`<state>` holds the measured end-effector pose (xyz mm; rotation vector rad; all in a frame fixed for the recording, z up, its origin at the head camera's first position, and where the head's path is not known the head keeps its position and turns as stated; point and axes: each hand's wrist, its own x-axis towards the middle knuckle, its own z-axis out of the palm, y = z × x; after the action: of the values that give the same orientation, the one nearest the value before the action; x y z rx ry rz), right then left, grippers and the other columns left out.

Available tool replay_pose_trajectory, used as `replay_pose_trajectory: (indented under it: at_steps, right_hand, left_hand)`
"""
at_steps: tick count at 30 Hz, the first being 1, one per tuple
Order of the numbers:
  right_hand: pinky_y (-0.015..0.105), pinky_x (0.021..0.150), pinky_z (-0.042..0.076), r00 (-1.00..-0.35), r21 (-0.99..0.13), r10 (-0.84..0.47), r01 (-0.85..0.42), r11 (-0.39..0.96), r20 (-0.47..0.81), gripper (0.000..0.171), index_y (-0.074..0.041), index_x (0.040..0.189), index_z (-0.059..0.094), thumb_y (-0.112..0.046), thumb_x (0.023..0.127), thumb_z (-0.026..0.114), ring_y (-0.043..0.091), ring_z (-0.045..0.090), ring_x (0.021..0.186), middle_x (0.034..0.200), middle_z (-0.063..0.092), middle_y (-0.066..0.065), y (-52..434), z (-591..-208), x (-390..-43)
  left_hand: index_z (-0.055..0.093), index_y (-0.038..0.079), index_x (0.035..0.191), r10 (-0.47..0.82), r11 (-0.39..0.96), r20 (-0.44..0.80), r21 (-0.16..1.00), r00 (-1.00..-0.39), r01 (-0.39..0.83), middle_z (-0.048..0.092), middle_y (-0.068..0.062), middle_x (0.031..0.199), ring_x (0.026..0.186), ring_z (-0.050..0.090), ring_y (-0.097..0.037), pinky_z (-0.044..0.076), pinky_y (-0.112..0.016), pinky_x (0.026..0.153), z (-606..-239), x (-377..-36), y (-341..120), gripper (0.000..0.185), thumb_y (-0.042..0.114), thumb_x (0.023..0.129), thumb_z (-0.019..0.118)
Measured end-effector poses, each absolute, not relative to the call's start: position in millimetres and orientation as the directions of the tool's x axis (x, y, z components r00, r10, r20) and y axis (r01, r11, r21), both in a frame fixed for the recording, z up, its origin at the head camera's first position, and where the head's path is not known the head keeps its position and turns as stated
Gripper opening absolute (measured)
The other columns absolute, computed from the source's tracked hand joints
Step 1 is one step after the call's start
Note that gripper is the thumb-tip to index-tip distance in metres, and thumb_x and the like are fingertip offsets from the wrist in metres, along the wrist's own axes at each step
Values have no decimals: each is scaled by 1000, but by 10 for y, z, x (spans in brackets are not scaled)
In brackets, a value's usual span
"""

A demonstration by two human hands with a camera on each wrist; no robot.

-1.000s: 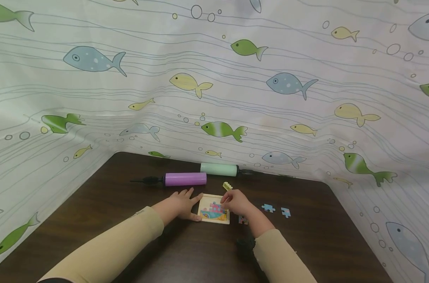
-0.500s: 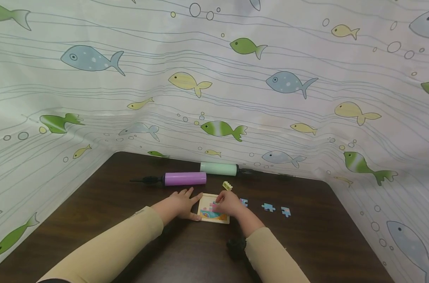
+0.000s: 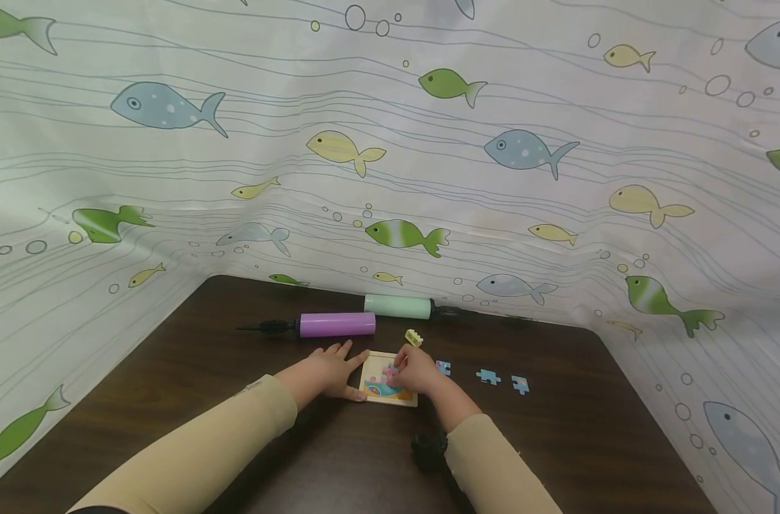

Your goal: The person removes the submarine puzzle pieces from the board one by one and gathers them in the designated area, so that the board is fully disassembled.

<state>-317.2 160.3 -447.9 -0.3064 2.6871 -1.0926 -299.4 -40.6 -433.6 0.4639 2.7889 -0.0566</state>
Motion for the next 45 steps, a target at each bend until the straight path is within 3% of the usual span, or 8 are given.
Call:
replay_pose_trajectory:
  at_steps: [10,20,28,35,45]
  right_hand:
    - [30,51,48,-958,-799,-262,-67,598,-116,10,-3,91,58,0,92,68,18,56,59,76,55,10,1603,-4473,-3145]
    - [28,47,48,-961,-848,-246,-21,529,-130,7,0,93,60,0,92,67,17,57,56,73,58,9,1632,-4487,-3155]
    - [30,52,46,-962,-892,-224,40,451,-157,9,-1,100,61,-4,94,67,20,57,63,83,58,10,1755,-4427,-3142]
    - [32,54,46,-963,-887,-252,-32,461,-96,13,1,101,61,-8,95,68,20,56,64,82,61,12,2180,-4233,-3064]
    - [37,60,48,-957,-847,-256,-21,531,-136,18,2,103,60,-12,96,66,24,55,68,83,60,10,2991,-4062,-2930]
  left_hand:
    - [28,29,158,307,948,-307,11,-901,319,27,-14,159,143,28,-33,26,-51,111,-4335,-2988,-407,93,74,81,58]
    - [27,29,158,300,949,-311,0,-902,316,26,-13,160,144,27,-32,27,-51,111,-4325,-2986,-404,94,75,81,57]
    - [26,30,158,306,947,-312,7,-899,320,24,-13,160,144,26,-32,26,-51,112,-4329,-2985,-410,94,75,82,57]
    - [26,29,158,313,946,-309,15,-898,325,24,-14,160,144,26,-33,26,-52,112,-4321,-2979,-408,94,74,82,57]
    - [26,28,158,309,947,-322,22,-895,319,23,-14,160,144,26,-34,25,-52,112,-4282,-2961,-392,93,72,83,58]
